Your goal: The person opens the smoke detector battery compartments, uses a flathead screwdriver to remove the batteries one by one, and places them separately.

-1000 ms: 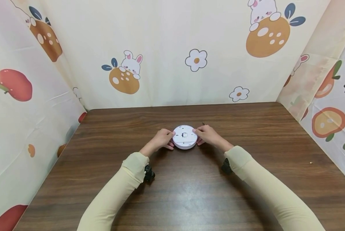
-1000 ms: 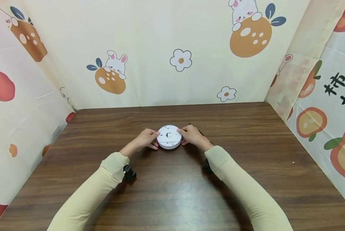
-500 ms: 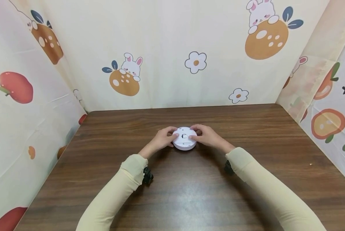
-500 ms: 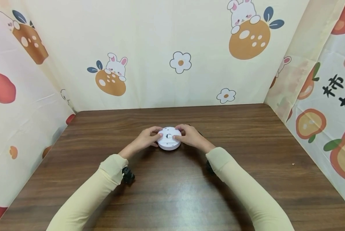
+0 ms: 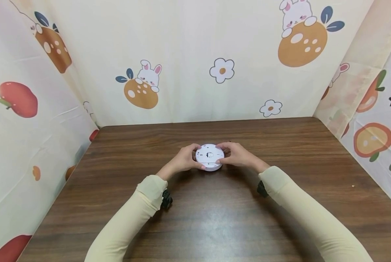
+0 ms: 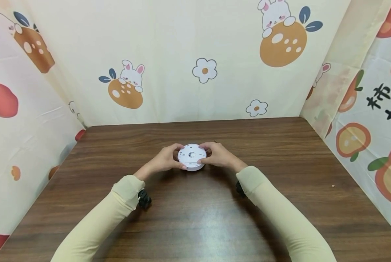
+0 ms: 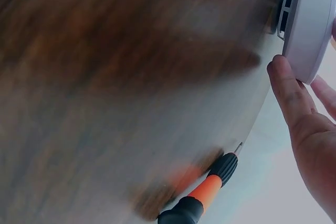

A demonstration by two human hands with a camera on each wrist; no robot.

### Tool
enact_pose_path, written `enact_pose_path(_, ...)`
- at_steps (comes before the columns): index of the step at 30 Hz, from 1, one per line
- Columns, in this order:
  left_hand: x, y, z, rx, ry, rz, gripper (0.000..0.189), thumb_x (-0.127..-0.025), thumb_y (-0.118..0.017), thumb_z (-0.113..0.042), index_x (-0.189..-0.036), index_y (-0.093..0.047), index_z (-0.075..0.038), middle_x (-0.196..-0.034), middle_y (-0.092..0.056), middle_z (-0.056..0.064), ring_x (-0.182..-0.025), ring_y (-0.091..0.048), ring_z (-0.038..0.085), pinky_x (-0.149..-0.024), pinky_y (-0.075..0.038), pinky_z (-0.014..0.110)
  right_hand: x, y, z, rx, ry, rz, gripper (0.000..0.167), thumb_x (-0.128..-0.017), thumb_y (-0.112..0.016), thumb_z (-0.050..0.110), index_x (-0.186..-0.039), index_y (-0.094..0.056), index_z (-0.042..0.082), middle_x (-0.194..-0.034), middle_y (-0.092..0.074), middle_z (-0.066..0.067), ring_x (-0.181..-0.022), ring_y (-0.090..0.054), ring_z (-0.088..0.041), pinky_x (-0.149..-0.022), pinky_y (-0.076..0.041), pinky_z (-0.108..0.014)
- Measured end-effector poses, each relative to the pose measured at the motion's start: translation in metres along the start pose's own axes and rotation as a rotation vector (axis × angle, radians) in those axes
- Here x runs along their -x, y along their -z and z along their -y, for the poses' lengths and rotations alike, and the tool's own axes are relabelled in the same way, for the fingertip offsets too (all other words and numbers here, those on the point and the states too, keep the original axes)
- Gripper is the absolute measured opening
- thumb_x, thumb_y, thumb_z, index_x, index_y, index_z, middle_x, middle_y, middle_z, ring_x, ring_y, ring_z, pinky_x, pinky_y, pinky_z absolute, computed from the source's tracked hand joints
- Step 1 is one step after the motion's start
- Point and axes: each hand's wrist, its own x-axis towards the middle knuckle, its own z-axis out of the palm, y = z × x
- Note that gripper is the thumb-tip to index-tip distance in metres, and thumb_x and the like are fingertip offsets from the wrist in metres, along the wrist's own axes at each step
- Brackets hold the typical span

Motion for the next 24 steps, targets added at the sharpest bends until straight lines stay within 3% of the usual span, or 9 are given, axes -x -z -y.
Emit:
enact_pose_path(10, -0.0015, -0.0004, 0.0003, -0.034, 0.005, -0.012, 0.072, -0.076, -0.092, -0.014, -0.132, -0.054, 0.009, -0.125, -0.062, 0.021, -0.103, -0.056, 0.026, -0.095, -0.051, 0.037, -0.0013, -0.0015, -0.0009, -0.002, 0.02, 0.002, 0.055, -0.088, -0.079, 0.006, -0.134, -0.055, -0.013, -0.122, -0.064, -0.025, -0.107, -0.064, -0.035, -0.094, -0.058, -0.046)
enact_pose_path(17, -0.0016, -0.0015, 0.0003, -0.046, -0.008, -0.013, 0.069, -0.076, -0.091, -0.014, -0.13, -0.055, 0.009, -0.121, -0.064, 0.019, -0.097, -0.056, 0.023, -0.088, -0.051, 0.033, -0.0004, 0.0004, -0.0004, -0.012, 0.026, 0.019, 0.055, -0.089, -0.078, 0.005, -0.135, -0.054, -0.015, -0.123, -0.063, -0.027, -0.109, -0.063, -0.037, -0.095, -0.057, -0.047)
enact_pose_path(24, -0.0007, -0.0012, -0.0008, -0.013, 0.006, -0.017, 0.064, -0.076, -0.091, -0.011, -0.124, -0.055, 0.009, -0.103, -0.064, 0.016, -0.084, -0.059, 0.019, -0.071, -0.051, 0.024, -0.0023, 0.0024, -0.0029, -0.023, 0.034, 0.037, 0.055, -0.09, -0.075, 0.003, -0.138, -0.052, -0.013, -0.121, -0.064, -0.024, -0.106, -0.065, -0.034, -0.095, -0.057, -0.047)
